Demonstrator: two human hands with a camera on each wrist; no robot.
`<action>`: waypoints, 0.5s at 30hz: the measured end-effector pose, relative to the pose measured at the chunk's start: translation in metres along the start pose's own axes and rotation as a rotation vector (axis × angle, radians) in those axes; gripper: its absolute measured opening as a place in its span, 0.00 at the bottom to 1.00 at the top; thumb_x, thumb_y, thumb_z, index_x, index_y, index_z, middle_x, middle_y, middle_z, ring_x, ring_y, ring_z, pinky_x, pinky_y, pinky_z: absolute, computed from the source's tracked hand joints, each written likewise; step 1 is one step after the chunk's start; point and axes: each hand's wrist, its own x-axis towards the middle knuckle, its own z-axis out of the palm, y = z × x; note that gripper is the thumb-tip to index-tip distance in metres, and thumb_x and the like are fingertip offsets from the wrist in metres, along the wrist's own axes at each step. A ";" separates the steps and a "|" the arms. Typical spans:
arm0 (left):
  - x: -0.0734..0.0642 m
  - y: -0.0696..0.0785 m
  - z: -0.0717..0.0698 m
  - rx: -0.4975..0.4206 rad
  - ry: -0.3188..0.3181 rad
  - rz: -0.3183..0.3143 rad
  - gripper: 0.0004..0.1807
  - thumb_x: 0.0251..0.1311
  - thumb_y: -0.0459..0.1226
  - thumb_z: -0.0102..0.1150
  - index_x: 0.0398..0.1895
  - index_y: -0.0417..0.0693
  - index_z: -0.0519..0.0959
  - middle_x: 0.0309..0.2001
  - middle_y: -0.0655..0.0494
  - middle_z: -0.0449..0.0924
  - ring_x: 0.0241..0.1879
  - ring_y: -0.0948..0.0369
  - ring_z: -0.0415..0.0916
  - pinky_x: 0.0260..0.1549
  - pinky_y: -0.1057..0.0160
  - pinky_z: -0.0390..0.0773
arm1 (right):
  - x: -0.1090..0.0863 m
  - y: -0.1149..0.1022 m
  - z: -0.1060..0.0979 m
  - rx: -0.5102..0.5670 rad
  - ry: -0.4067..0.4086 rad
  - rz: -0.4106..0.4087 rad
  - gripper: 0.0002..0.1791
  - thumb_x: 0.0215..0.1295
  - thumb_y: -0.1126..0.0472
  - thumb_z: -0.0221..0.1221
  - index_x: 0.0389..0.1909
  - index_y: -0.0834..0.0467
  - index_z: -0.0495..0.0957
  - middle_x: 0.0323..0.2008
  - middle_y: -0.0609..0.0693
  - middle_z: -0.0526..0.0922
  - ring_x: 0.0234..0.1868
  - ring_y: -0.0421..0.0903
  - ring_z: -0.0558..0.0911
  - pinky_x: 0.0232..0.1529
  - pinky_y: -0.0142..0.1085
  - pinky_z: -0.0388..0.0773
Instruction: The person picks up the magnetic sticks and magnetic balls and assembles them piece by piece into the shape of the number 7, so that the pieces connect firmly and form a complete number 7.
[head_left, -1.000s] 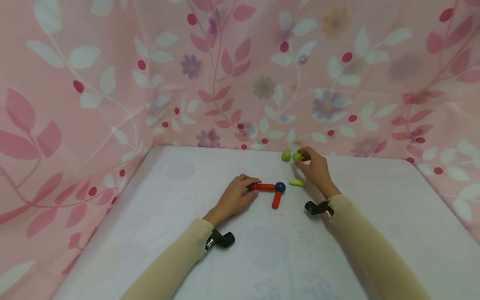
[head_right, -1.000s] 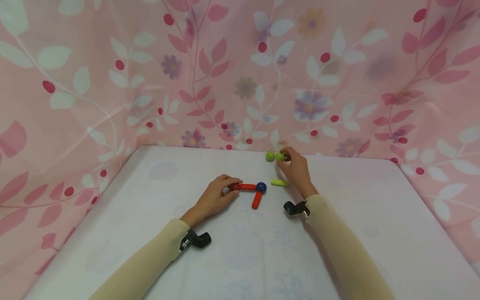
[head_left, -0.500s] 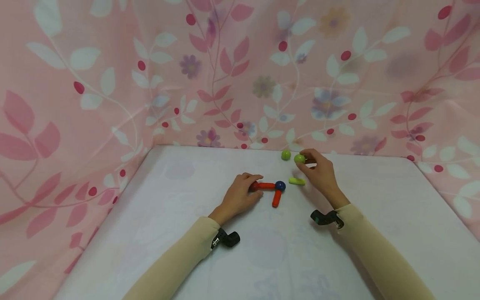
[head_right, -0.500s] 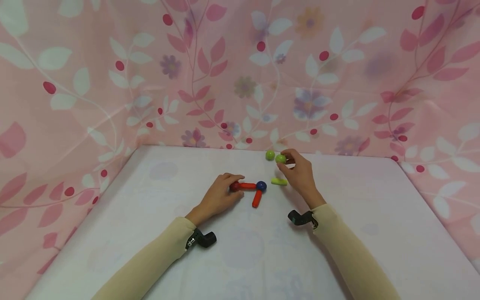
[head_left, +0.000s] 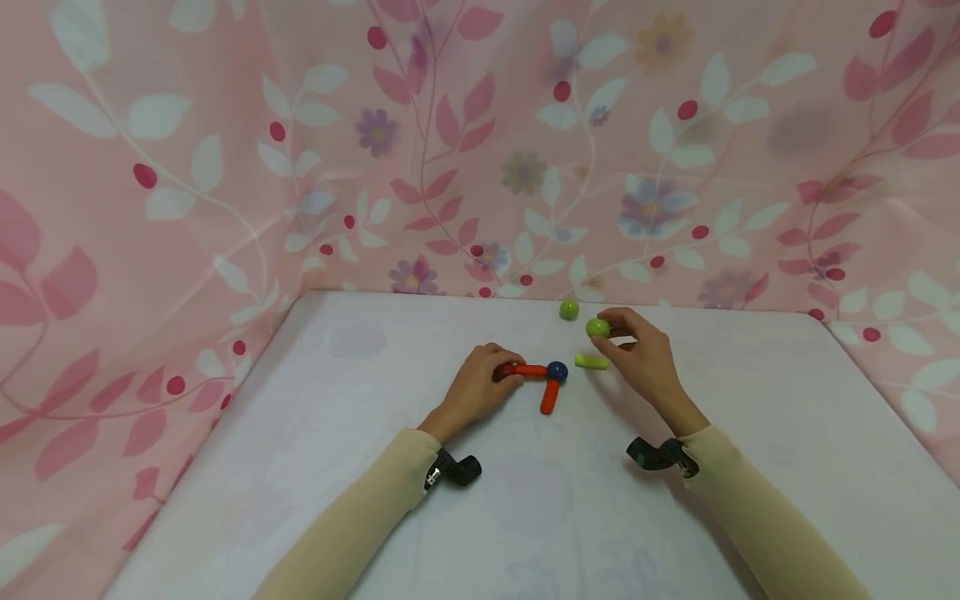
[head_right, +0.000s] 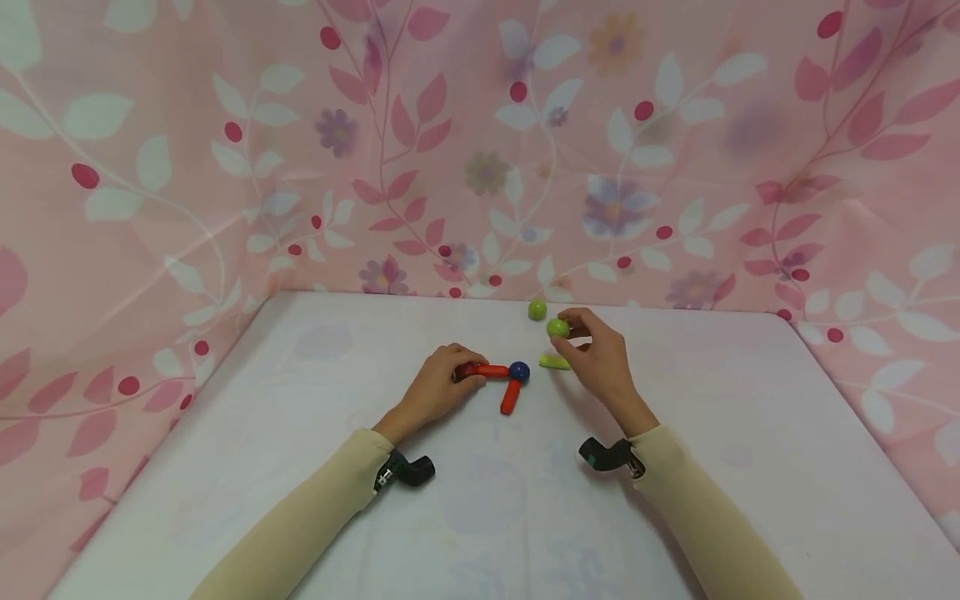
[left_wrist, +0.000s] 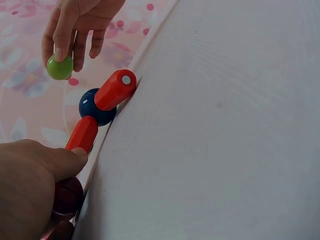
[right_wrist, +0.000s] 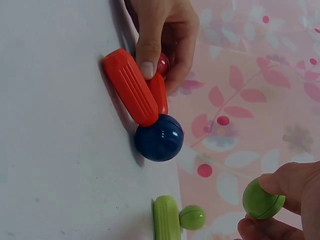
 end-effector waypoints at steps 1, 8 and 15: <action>0.000 0.000 0.000 0.002 0.000 0.000 0.12 0.67 0.40 0.70 0.52 0.53 0.87 0.50 0.55 0.80 0.48 0.56 0.72 0.48 0.56 0.73 | -0.001 -0.001 0.000 0.001 -0.005 0.001 0.19 0.68 0.62 0.70 0.57 0.60 0.80 0.50 0.54 0.86 0.49 0.52 0.83 0.40 0.24 0.75; 0.000 0.000 0.000 -0.002 0.008 -0.001 0.12 0.68 0.40 0.70 0.52 0.52 0.88 0.50 0.55 0.80 0.48 0.56 0.73 0.48 0.57 0.73 | -0.009 -0.003 0.000 0.003 -0.040 0.020 0.19 0.69 0.60 0.70 0.57 0.59 0.80 0.51 0.53 0.85 0.49 0.50 0.83 0.40 0.24 0.75; 0.000 0.000 0.000 0.002 0.004 -0.011 0.12 0.68 0.41 0.69 0.52 0.52 0.88 0.50 0.55 0.80 0.48 0.57 0.72 0.47 0.57 0.73 | -0.021 -0.009 0.003 0.004 -0.081 0.048 0.18 0.70 0.59 0.69 0.57 0.58 0.80 0.50 0.52 0.85 0.50 0.50 0.83 0.43 0.32 0.78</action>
